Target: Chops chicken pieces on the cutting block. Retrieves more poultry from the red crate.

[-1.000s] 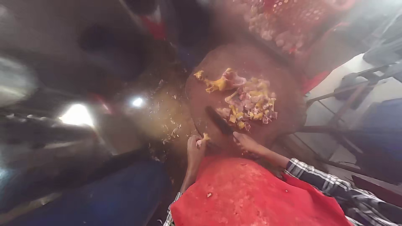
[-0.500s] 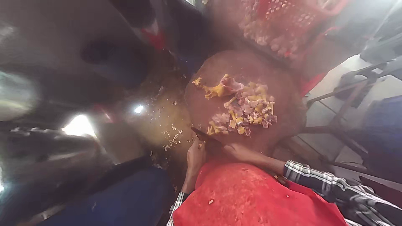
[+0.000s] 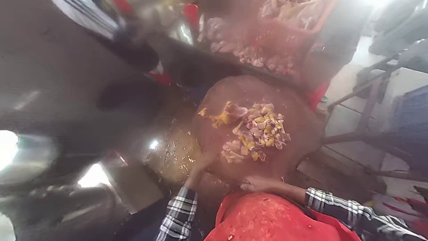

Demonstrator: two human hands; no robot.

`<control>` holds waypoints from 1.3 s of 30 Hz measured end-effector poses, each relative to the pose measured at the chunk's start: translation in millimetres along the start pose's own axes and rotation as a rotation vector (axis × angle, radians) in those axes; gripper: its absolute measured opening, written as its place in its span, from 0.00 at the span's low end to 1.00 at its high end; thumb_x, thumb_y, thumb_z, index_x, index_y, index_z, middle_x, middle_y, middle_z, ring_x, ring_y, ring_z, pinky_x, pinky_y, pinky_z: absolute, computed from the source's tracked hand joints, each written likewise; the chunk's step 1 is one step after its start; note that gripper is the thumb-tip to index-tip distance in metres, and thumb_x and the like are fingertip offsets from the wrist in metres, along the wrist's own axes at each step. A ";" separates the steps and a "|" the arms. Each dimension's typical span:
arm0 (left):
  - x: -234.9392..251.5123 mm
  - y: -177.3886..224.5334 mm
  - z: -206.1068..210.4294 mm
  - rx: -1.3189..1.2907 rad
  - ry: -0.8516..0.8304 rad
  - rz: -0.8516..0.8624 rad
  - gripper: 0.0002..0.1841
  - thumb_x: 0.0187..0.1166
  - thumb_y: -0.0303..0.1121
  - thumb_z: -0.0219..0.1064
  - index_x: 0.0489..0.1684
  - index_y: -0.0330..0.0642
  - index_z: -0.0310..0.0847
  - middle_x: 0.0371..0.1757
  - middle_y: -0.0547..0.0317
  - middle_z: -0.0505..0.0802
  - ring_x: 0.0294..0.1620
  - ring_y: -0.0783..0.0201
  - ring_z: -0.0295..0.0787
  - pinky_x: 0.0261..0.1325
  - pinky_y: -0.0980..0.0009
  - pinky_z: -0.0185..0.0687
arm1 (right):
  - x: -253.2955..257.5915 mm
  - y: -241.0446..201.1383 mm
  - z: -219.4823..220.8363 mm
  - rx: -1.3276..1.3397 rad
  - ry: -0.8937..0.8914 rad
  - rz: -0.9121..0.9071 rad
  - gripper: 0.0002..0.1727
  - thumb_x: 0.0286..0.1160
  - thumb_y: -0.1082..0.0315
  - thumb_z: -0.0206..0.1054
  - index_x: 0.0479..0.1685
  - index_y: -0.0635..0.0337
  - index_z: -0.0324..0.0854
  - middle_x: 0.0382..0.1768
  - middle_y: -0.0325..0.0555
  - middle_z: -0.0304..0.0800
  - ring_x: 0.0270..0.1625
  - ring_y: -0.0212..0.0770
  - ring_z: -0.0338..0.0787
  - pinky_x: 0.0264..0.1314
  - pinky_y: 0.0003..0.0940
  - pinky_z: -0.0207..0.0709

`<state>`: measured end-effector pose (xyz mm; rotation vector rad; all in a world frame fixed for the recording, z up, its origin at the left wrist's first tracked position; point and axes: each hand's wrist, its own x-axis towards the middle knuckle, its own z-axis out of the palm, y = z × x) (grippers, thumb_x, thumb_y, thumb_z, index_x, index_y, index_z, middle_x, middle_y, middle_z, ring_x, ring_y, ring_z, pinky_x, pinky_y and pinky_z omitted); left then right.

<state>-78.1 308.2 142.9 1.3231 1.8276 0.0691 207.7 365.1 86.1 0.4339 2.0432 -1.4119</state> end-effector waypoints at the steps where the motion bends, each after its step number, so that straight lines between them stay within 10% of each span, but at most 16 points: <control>1: 0.7 13.2 -37.3 -0.095 0.152 -0.014 0.22 0.76 0.45 0.72 0.61 0.39 0.86 0.54 0.44 0.93 0.55 0.47 0.91 0.63 0.43 0.84 | 1.4 3.9 2.4 0.112 0.019 0.043 0.36 0.87 0.35 0.49 0.52 0.63 0.81 0.40 0.58 0.87 0.46 0.56 0.89 0.53 0.63 0.80; 4: 18.7 28.4 -117.2 -0.243 0.539 -0.046 0.33 0.82 0.48 0.70 0.86 0.52 0.66 0.78 0.47 0.81 0.66 0.50 0.88 0.67 0.46 0.86 | -8.3 18.4 0.9 0.347 0.225 0.182 0.35 0.86 0.34 0.51 0.56 0.61 0.81 0.38 0.55 0.86 0.41 0.52 0.88 0.49 0.60 0.81; 9: 88.9 -6.8 -117.5 -0.106 0.378 -0.057 0.20 0.91 0.45 0.54 0.74 0.52 0.81 0.69 0.52 0.90 0.69 0.52 0.87 0.74 0.44 0.79 | -45.7 45.6 -32.5 0.552 0.532 0.358 0.32 0.87 0.36 0.51 0.64 0.55 0.79 0.38 0.50 0.87 0.35 0.47 0.89 0.43 0.52 0.85; 15: 184.3 -23.8 -65.3 0.297 0.329 -0.015 0.27 0.79 0.49 0.66 0.77 0.53 0.78 0.78 0.56 0.83 0.84 0.51 0.71 0.88 0.39 0.54 | -76.2 50.2 -40.9 0.219 0.498 0.359 0.30 0.88 0.36 0.51 0.64 0.52 0.77 0.38 0.53 0.89 0.43 0.53 0.91 0.51 0.59 0.84; 21: 160.4 15.9 -86.1 0.282 0.235 -0.132 0.20 0.84 0.47 0.56 0.67 0.54 0.85 0.61 0.53 0.93 0.62 0.47 0.91 0.61 0.38 0.83 | -74.9 71.0 -28.8 0.007 0.282 0.372 0.30 0.86 0.34 0.49 0.62 0.49 0.79 0.41 0.51 0.92 0.50 0.55 0.93 0.55 0.62 0.84; 31: 135.2 16.5 -18.0 0.075 0.186 -0.231 0.27 0.85 0.59 0.54 0.74 0.56 0.78 0.59 0.52 0.93 0.59 0.47 0.92 0.58 0.35 0.85 | -59.8 89.9 -5.6 0.334 0.511 0.309 0.30 0.86 0.36 0.51 0.55 0.54 0.83 0.39 0.51 0.90 0.45 0.50 0.91 0.55 0.57 0.83; 39: 142.3 14.8 -1.8 -0.057 0.277 -0.246 0.32 0.75 0.53 0.66 0.78 0.51 0.74 0.63 0.50 0.92 0.63 0.47 0.90 0.63 0.37 0.84 | -52.4 91.8 2.6 0.502 0.559 0.301 0.30 0.86 0.36 0.52 0.52 0.55 0.82 0.30 0.46 0.86 0.28 0.44 0.87 0.36 0.48 0.84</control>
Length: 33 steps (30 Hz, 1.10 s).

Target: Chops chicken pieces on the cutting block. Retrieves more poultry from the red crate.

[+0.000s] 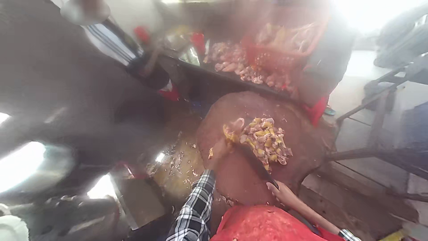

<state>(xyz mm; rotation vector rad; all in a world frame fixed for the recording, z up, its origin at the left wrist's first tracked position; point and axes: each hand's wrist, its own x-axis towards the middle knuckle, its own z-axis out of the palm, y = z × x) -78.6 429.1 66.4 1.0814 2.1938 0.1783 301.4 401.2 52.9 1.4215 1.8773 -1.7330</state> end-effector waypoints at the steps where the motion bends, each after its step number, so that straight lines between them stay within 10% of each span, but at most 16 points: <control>1: -0.8 2.7 8.2 0.017 0.034 -0.039 0.30 0.77 0.54 0.62 0.78 0.53 0.75 0.63 0.50 0.92 0.63 0.47 0.91 0.62 0.37 0.84 | -0.2 -0.2 0.4 0.006 -0.002 0.006 0.30 0.87 0.36 0.52 0.53 0.56 0.82 0.30 0.47 0.86 0.28 0.45 0.87 0.35 0.47 0.84; 8: -37.2 26.2 -33.6 -0.298 -0.005 0.039 0.23 0.87 0.50 0.57 0.63 0.41 0.84 0.55 0.46 0.92 0.55 0.52 0.91 0.61 0.47 0.85 | 0.6 4.9 5.1 0.088 -0.011 0.000 0.30 0.87 0.37 0.51 0.52 0.56 0.81 0.27 0.46 0.83 0.23 0.42 0.82 0.28 0.44 0.81; 13: -90.3 2.8 -40.3 -1.331 0.049 -0.149 0.20 0.92 0.46 0.50 0.62 0.40 0.80 0.37 0.50 0.90 0.31 0.58 0.87 0.35 0.59 0.85 | 1.4 7.6 5.7 0.127 0.007 -0.001 0.30 0.87 0.36 0.52 0.52 0.56 0.80 0.25 0.45 0.81 0.20 0.42 0.80 0.25 0.43 0.79; 16: -130.7 -34.0 -31.5 -1.619 0.093 -0.245 0.27 0.92 0.55 0.41 0.43 0.45 0.79 0.26 0.55 0.85 0.23 0.60 0.82 0.26 0.60 0.82 | -2.8 6.1 9.7 0.119 0.023 -0.013 0.29 0.88 0.38 0.53 0.53 0.57 0.81 0.25 0.45 0.81 0.20 0.42 0.80 0.26 0.43 0.79; 19: -163.7 -63.7 -0.7 -1.206 0.213 -0.350 0.22 0.93 0.47 0.45 0.42 0.40 0.80 0.28 0.54 0.83 0.25 0.60 0.79 0.30 0.60 0.78 | -1.1 4.0 9.0 0.030 0.056 -0.075 0.28 0.89 0.40 0.52 0.51 0.58 0.81 0.27 0.47 0.82 0.26 0.44 0.83 0.32 0.47 0.81; 23: -181.8 -81.3 30.4 -0.623 0.057 -0.175 0.35 0.84 0.64 0.56 0.70 0.40 0.77 0.47 0.45 0.90 0.42 0.53 0.88 0.47 0.50 0.86 | -1.4 -1.3 1.4 -0.084 0.055 -0.098 0.31 0.87 0.38 0.51 0.52 0.58 0.82 0.33 0.51 0.86 0.37 0.49 0.88 0.46 0.55 0.82; 26: -164.5 -80.1 36.9 -0.359 0.256 -0.230 0.37 0.75 0.59 0.68 0.80 0.45 0.71 0.64 0.44 0.90 0.61 0.47 0.90 0.64 0.40 0.85 | -0.2 -6.0 -2.6 -0.149 0.055 -0.085 0.32 0.87 0.36 0.51 0.54 0.57 0.83 0.37 0.52 0.88 0.40 0.50 0.89 0.48 0.56 0.83; 29: -127.6 -97.2 35.9 -0.315 0.341 -0.223 0.58 0.69 0.50 0.76 0.98 0.55 0.33 0.82 0.39 0.75 0.67 0.41 0.87 0.62 0.38 0.86 | 1.9 -6.3 -2.2 -0.241 0.049 -0.098 0.32 0.86 0.35 0.51 0.58 0.55 0.82 0.40 0.52 0.89 0.44 0.51 0.90 0.53 0.58 0.83; 33: -93.2 -108.0 23.9 -0.269 0.187 -0.030 0.46 0.64 0.49 0.80 0.89 0.56 0.63 0.79 0.41 0.78 0.73 0.44 0.83 0.70 0.42 0.83 | 0.1 -15.7 -6.4 -0.362 0.032 -0.094 0.32 0.86 0.34 0.50 0.57 0.54 0.81 0.41 0.53 0.88 0.47 0.52 0.89 0.56 0.60 0.81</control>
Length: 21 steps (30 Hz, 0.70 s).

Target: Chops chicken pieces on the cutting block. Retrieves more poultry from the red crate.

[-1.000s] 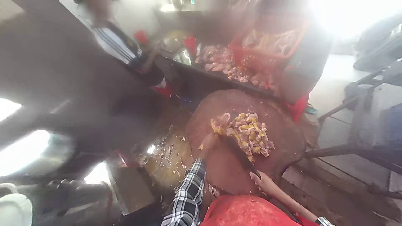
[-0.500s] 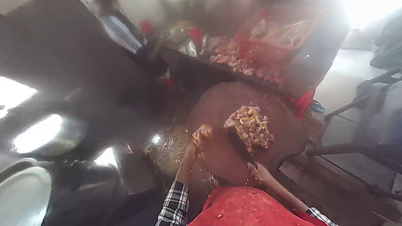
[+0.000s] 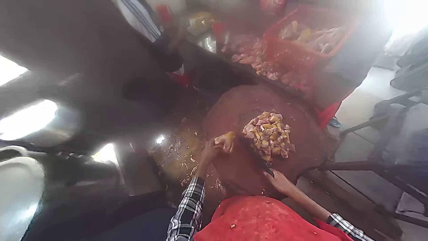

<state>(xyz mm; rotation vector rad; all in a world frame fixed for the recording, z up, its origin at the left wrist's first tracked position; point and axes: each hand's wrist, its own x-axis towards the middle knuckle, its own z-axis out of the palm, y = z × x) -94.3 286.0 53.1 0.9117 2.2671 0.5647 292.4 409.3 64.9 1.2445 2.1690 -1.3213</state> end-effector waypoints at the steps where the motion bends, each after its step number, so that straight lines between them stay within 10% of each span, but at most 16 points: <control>1: 2.8 1.4 -2.7 -0.020 -0.020 0.062 0.41 0.63 0.49 0.80 0.83 0.53 0.71 0.76 0.44 0.82 0.74 0.48 0.82 0.74 0.45 0.81 | -0.6 -1.8 0.2 -0.014 -0.006 -0.001 0.31 0.86 0.35 0.50 0.57 0.54 0.81 0.40 0.53 0.88 0.47 0.52 0.89 0.55 0.60 0.81; 5: -13.0 3.0 -11.1 -0.215 -0.035 0.078 0.37 0.67 0.43 0.78 0.80 0.48 0.73 0.73 0.52 0.86 0.72 0.58 0.84 0.76 0.51 0.81 | -7.0 -4.4 -4.5 0.023 0.001 0.019 0.32 0.85 0.35 0.54 0.65 0.53 0.81 0.44 0.54 0.90 0.49 0.52 0.90 0.58 0.60 0.80; 12: -111.5 15.0 -8.2 -0.730 0.534 -0.272 0.41 0.77 0.36 0.75 0.89 0.38 0.57 0.70 0.42 0.86 0.66 0.55 0.88 0.69 0.53 0.86 | -25.9 -27.9 6.9 0.119 0.089 -0.117 0.42 0.88 0.32 0.32 0.64 0.56 0.81 0.44 0.53 0.90 0.49 0.50 0.91 0.57 0.57 0.84; 16: -101.7 -12.9 28.0 -0.443 0.345 -0.313 0.36 0.81 0.49 0.69 0.84 0.38 0.65 0.66 0.45 0.90 0.66 0.54 0.89 0.72 0.49 0.84 | -25.8 -105.0 -18.4 0.270 0.009 -0.497 0.39 0.86 0.28 0.34 0.53 0.49 0.80 0.26 0.35 0.74 0.25 0.34 0.76 0.27 0.37 0.76; 21: -98.5 -13.9 34.3 -0.377 0.277 -0.402 0.39 0.80 0.49 0.70 0.87 0.39 0.61 0.66 0.43 0.90 0.66 0.50 0.89 0.72 0.47 0.82 | -65.8 -210.1 -55.8 0.381 0.106 -1.068 0.43 0.82 0.24 0.34 0.51 0.55 0.78 0.30 0.34 0.79 0.29 0.24 0.78 0.31 0.24 0.76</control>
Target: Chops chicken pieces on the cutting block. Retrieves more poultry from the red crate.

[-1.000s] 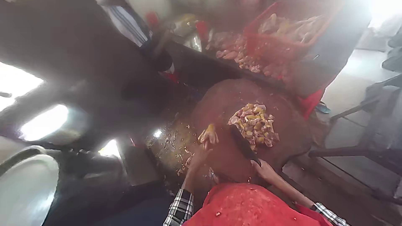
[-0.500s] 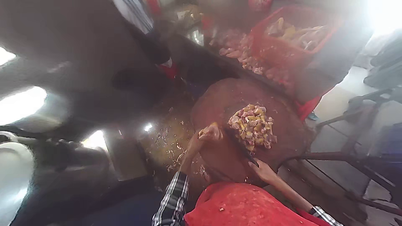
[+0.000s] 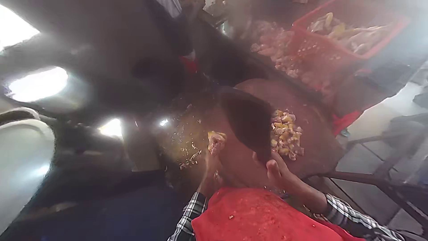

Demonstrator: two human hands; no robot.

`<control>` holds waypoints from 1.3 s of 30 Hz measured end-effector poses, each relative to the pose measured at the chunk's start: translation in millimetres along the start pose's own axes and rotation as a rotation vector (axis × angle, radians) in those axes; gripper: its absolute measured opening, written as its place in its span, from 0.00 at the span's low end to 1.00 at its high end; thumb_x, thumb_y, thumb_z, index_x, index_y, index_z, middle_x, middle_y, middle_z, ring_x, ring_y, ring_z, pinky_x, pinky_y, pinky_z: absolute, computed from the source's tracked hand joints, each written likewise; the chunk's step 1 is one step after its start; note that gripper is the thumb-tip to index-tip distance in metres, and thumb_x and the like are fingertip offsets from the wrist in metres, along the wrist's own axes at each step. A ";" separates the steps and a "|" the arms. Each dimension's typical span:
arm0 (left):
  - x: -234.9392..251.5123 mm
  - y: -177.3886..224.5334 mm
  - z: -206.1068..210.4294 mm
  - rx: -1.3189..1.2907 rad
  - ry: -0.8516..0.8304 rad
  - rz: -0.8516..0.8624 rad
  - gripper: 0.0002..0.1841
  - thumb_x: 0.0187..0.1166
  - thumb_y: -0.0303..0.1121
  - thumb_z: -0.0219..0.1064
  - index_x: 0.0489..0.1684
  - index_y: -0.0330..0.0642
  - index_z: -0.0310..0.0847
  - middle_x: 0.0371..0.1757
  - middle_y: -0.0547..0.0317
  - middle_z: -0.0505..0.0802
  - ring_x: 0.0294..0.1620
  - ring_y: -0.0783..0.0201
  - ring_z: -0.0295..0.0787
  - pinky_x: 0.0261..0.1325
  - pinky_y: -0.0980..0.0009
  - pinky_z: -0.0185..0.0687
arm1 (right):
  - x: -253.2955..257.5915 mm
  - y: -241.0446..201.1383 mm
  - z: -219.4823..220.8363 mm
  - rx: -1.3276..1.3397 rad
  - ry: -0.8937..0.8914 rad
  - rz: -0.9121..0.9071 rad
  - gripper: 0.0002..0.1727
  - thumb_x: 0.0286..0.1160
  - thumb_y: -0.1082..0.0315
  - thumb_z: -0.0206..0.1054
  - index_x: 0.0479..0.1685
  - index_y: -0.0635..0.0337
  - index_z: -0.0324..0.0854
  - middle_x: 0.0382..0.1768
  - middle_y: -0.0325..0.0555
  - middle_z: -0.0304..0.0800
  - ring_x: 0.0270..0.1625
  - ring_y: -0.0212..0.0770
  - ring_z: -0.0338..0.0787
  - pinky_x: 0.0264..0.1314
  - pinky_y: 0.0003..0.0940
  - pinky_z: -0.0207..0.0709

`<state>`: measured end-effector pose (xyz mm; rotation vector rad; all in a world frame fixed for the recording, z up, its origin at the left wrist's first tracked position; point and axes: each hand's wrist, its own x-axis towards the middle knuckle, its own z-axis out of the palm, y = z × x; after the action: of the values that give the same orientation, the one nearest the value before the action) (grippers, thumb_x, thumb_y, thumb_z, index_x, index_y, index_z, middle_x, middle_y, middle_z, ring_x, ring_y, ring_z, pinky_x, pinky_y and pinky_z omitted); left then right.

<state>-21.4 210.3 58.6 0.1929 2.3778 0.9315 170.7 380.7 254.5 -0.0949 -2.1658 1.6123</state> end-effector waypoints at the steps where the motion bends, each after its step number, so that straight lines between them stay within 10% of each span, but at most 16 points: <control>1: -0.3 1.9 -0.9 0.004 -0.005 -0.011 0.39 0.80 0.49 0.70 0.87 0.39 0.61 0.65 0.43 0.90 0.65 0.50 0.90 0.71 0.46 0.83 | -0.5 3.7 5.6 -0.007 0.023 -0.084 0.44 0.82 0.24 0.33 0.50 0.55 0.79 0.33 0.36 0.82 0.34 0.24 0.82 0.36 0.23 0.80; 4: -2.1 4.2 -1.3 0.053 -0.013 -0.041 0.38 0.79 0.49 0.70 0.87 0.43 0.62 0.62 0.42 0.92 0.62 0.47 0.91 0.65 0.42 0.85 | -44.5 76.4 24.8 -0.222 -0.026 0.007 0.44 0.86 0.28 0.33 0.52 0.60 0.81 0.37 0.44 0.87 0.41 0.33 0.89 0.44 0.33 0.86; 7: 2.5 -1.2 -4.6 0.010 -0.026 0.026 0.38 0.79 0.51 0.69 0.87 0.42 0.63 0.66 0.41 0.90 0.66 0.47 0.89 0.72 0.43 0.82 | -72.9 137.2 22.5 -0.456 -0.420 0.753 0.39 0.89 0.32 0.35 0.63 0.56 0.78 0.46 0.54 0.90 0.52 0.52 0.92 0.57 0.59 0.83; 9: -1.1 1.7 -22.8 -0.138 -0.058 0.070 0.31 0.82 0.48 0.68 0.81 0.41 0.71 0.63 0.43 0.91 0.62 0.51 0.90 0.69 0.47 0.84 | -79.1 142.1 21.7 -0.407 -0.445 0.896 0.40 0.88 0.32 0.35 0.59 0.56 0.80 0.45 0.55 0.89 0.51 0.53 0.91 0.57 0.61 0.82; 17: -18.1 14.4 -94.9 -0.766 -0.398 -0.149 0.20 0.89 0.52 0.56 0.51 0.45 0.83 0.30 0.60 0.88 0.22 0.68 0.80 0.24 0.69 0.80 | -50.4 68.0 7.2 -0.140 -0.236 0.573 0.40 0.83 0.25 0.37 0.56 0.50 0.80 0.26 0.36 0.76 0.26 0.35 0.79 0.30 0.39 0.79; 23: 6.5 -19.2 -59.6 -0.743 -0.672 -0.271 0.24 0.89 0.59 0.52 0.48 0.47 0.80 0.26 0.62 0.83 0.13 0.71 0.69 0.14 0.74 0.69 | 13.7 -27.4 12.2 0.032 -0.059 0.133 0.43 0.82 0.25 0.37 0.52 0.56 0.77 0.27 0.34 0.74 0.26 0.28 0.75 0.26 0.27 0.74; 27: 16.2 -30.2 -37.0 -0.672 -0.597 -0.350 0.25 0.86 0.61 0.55 0.39 0.46 0.80 0.21 0.63 0.78 0.13 0.68 0.67 0.16 0.70 0.69 | 3.4 -2.3 29.1 -0.022 -0.015 -0.034 0.45 0.83 0.25 0.35 0.54 0.59 0.78 0.34 0.37 0.83 0.37 0.26 0.84 0.40 0.27 0.83; 30: 12.7 -27.7 -39.2 -0.684 -0.611 -0.318 0.24 0.87 0.60 0.55 0.42 0.46 0.81 0.23 0.62 0.81 0.15 0.67 0.72 0.18 0.69 0.73 | -51.2 85.5 35.9 -0.338 -0.210 0.384 0.44 0.86 0.28 0.36 0.69 0.57 0.79 0.44 0.48 0.91 0.46 0.40 0.92 0.52 0.45 0.88; 33: 0.9 -28.0 -39.3 -0.561 -0.562 -0.265 0.24 0.86 0.58 0.58 0.49 0.44 0.83 0.29 0.59 0.86 0.22 0.66 0.80 0.26 0.66 0.80 | -73.8 146.0 32.9 -0.368 -0.409 0.921 0.39 0.89 0.33 0.35 0.63 0.56 0.80 0.45 0.56 0.88 0.49 0.54 0.90 0.56 0.61 0.82; 36: -14.5 -46.5 -42.1 -0.429 -0.521 -0.240 0.26 0.86 0.56 0.60 0.60 0.41 0.84 0.42 0.53 0.92 0.39 0.60 0.89 0.45 0.56 0.87 | -67.0 129.2 28.1 -0.306 -0.342 0.973 0.41 0.89 0.32 0.33 0.62 0.56 0.81 0.43 0.52 0.88 0.45 0.49 0.90 0.53 0.55 0.84; 39: -25.2 -75.3 -39.0 -0.441 -0.532 -0.222 0.21 0.88 0.51 0.60 0.61 0.42 0.81 0.39 0.55 0.91 0.33 0.64 0.87 0.36 0.63 0.85 | -51.8 102.3 24.2 -0.205 -0.235 0.811 0.38 0.89 0.32 0.36 0.59 0.54 0.80 0.32 0.43 0.82 0.33 0.41 0.85 0.40 0.46 0.83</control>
<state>-17.0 123.3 43.6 -0.0009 1.6314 1.1059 187.8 375.7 138.7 -1.0040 -2.6597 1.8452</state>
